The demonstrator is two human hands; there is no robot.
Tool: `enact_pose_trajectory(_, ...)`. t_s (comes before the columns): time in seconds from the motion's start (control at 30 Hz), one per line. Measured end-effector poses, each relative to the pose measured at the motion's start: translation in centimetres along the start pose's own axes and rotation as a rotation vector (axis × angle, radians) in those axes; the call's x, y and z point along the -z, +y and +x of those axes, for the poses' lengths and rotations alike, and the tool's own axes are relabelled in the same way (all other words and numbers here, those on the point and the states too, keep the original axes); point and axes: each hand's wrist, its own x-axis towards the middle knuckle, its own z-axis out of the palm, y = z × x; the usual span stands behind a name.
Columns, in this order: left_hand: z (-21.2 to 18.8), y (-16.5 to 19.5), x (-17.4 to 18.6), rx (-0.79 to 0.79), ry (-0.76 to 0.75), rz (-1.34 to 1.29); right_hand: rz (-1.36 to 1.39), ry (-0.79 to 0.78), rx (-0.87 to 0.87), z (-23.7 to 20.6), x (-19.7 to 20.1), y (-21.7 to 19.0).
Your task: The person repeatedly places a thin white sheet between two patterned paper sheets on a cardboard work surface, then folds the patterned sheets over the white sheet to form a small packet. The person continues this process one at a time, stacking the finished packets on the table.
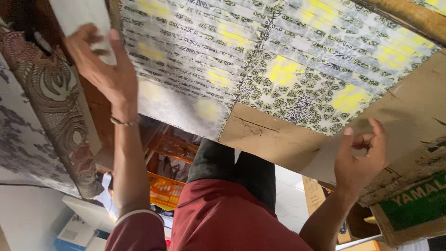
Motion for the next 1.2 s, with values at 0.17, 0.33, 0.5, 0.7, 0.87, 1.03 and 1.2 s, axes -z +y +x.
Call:
enact_pose_trajectory(0.17,3.5,-8.6,1.6,-0.141,-0.067,0.093,-0.084,-0.020,0.063,-0.1,-0.3,0.2)
enact_pose_trajectory(0.33,3.2,-12.5,0.3,0.268,-0.007,-0.040,-0.084,-0.038,0.077,-0.1,-0.4,0.0)
enact_pose_trajectory(0.5,2.5,-12.8,0.0,0.158,0.170,-0.019,-0.118,-0.050,0.104,0.0,-0.2,0.0)
enact_pose_trajectory(0.7,2.4,-8.7,2.4,-0.097,0.100,0.227,-0.129,-0.038,0.096,-0.3,-0.3,-0.2)
enact_pose_trajectory(0.87,0.9,-1.5,6.1,0.066,0.143,0.290,0.005,-0.024,0.096,-0.5,-1.5,-2.5)
enact_pose_trajectory(1.03,-4.0,10.9,8.8,0.248,0.213,-0.135,0.399,-0.320,0.159,-1.8,-6.9,-8.9)
enact_pose_trajectory(1.2,-6.5,21.3,5.2,0.503,0.150,-0.875,1.058,-0.602,0.093,-4.4,-10.8,-16.0)
